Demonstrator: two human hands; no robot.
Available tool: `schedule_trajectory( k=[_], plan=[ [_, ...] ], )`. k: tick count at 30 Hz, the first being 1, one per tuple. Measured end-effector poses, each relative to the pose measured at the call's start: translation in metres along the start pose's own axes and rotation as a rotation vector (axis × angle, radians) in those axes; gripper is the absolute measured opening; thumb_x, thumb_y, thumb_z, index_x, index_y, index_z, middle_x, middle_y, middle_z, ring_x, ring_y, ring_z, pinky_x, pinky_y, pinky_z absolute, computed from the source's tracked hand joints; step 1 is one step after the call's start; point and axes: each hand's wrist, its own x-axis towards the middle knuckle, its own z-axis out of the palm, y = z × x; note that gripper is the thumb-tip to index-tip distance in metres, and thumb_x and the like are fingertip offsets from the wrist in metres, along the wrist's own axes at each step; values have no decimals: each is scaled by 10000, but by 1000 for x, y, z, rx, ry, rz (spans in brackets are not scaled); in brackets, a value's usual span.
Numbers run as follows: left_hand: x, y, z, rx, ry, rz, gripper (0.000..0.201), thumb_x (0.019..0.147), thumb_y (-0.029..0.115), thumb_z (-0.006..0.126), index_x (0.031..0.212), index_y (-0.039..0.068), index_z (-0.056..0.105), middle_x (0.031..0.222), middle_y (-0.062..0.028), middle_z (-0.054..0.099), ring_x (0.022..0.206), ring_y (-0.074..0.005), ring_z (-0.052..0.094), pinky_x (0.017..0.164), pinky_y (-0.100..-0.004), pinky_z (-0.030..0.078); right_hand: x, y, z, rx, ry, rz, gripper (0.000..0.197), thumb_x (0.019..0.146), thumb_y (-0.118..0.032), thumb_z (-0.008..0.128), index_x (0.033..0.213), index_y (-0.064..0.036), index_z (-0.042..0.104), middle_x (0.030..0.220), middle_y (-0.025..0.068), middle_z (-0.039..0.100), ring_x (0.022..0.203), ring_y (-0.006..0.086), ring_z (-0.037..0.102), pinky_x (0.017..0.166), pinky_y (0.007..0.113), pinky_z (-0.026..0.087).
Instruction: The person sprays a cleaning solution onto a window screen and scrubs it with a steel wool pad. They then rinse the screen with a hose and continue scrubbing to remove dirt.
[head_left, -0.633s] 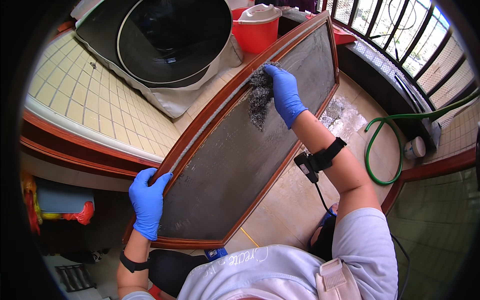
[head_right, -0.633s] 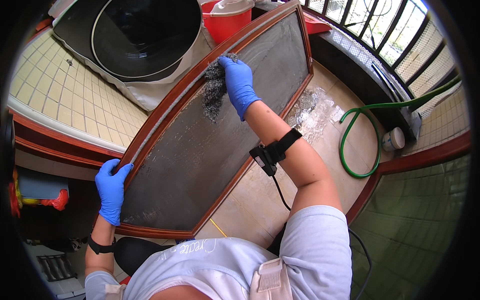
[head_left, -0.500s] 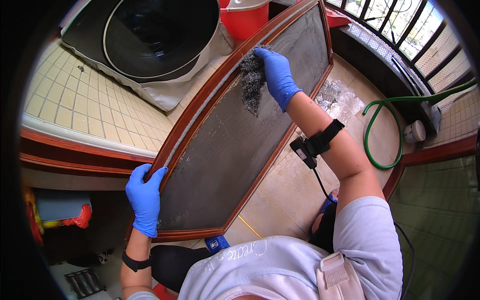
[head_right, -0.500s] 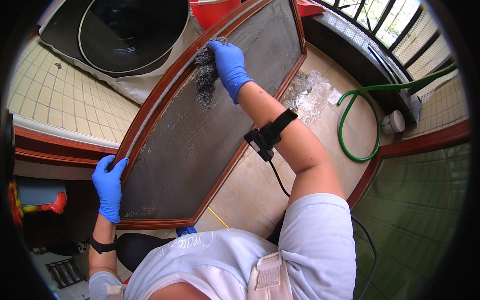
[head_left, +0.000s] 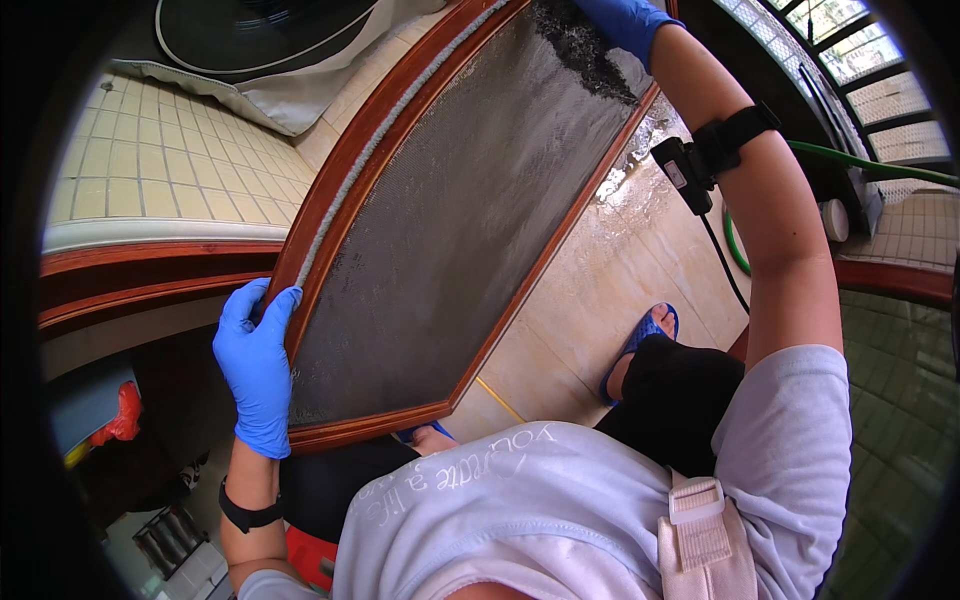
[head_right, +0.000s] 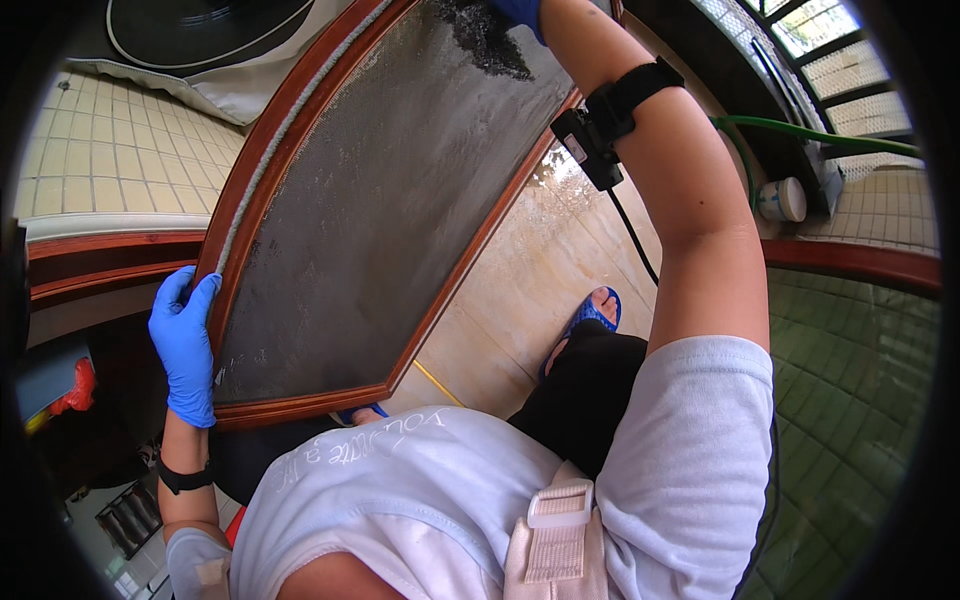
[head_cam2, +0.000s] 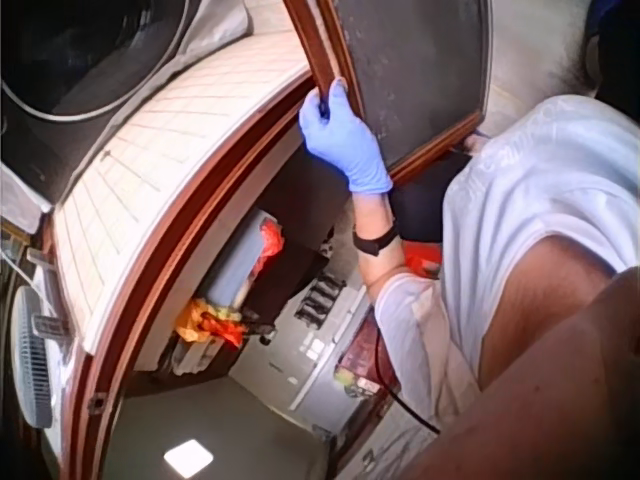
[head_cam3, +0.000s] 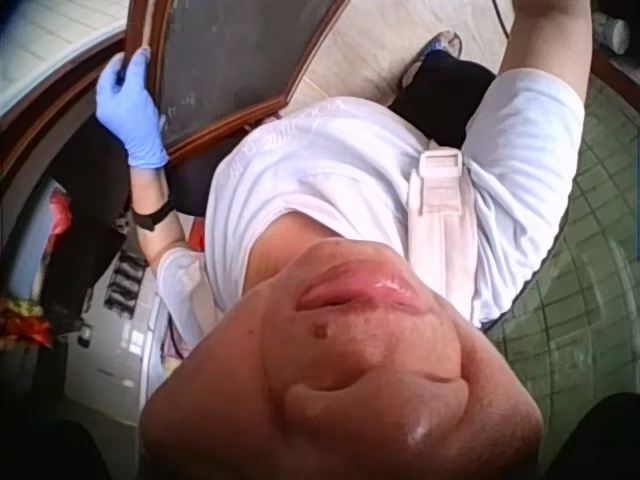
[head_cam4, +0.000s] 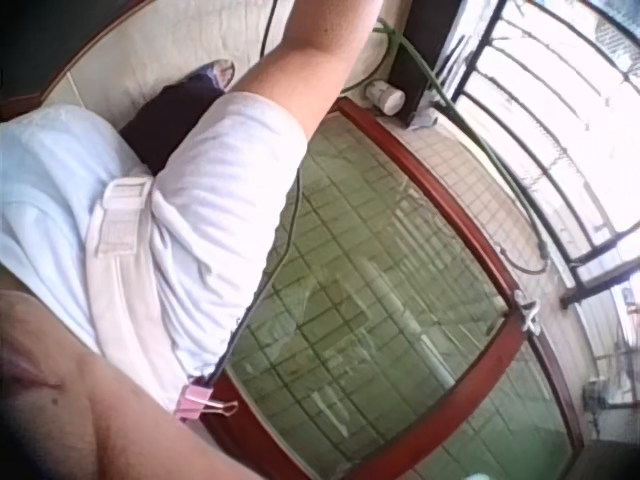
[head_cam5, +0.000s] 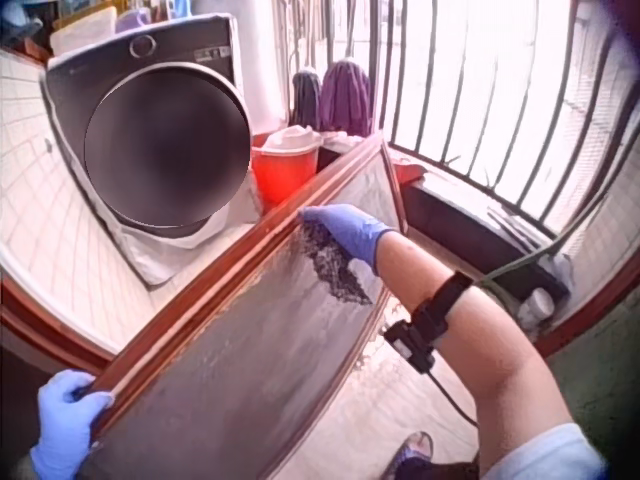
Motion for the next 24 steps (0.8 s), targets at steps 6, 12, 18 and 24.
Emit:
schedule_trajectory(
  k=[6, 12, 18, 24],
  plan=[
    [13, -10, 1, -60, 9, 2, 233, 796, 48, 702, 1004, -37, 639, 928, -58, 606, 839, -122, 569, 762, -259, 465, 42, 53, -52, 127, -120, 57, 352, 901, -342, 507, 805, -31, 640, 686, 118, 654, 552, 254, 624, 546, 367, 532],
    [6, 6, -5, 60, 35, 194, 219, 768, 28, 715, 961, -35, 635, 846, -83, 600, 775, -154, 582, 713, -275, 470, -4, 25, -25, 214, 74, 29, 289, 839, -342, 597, 939, -76, 643, 782, 70, 667, 669, 192, 651, 658, 322, 543],
    [-16, 29, -12, 269, 40, 401, 275, 710, 43, 747, 958, 5, 634, 727, -110, 530, 639, -262, 529, 603, -353, 436, -22, -8, -27, 373, 164, 71, 392, 890, -403, 589, 1069, -56, 623, 948, 63, 679, 826, 170, 667, 756, 324, 545],
    [-37, 39, -6, 386, 55, 451, 355, 707, 133, 762, 1008, 9, 621, 737, -101, 520, 661, -279, 506, 614, -388, 421, -26, -34, -50, 170, 51, 228, 357, 886, -417, 606, 896, -62, 643, 729, 48, 644, 587, 139, 612, 559, 255, 516]
  ],
)
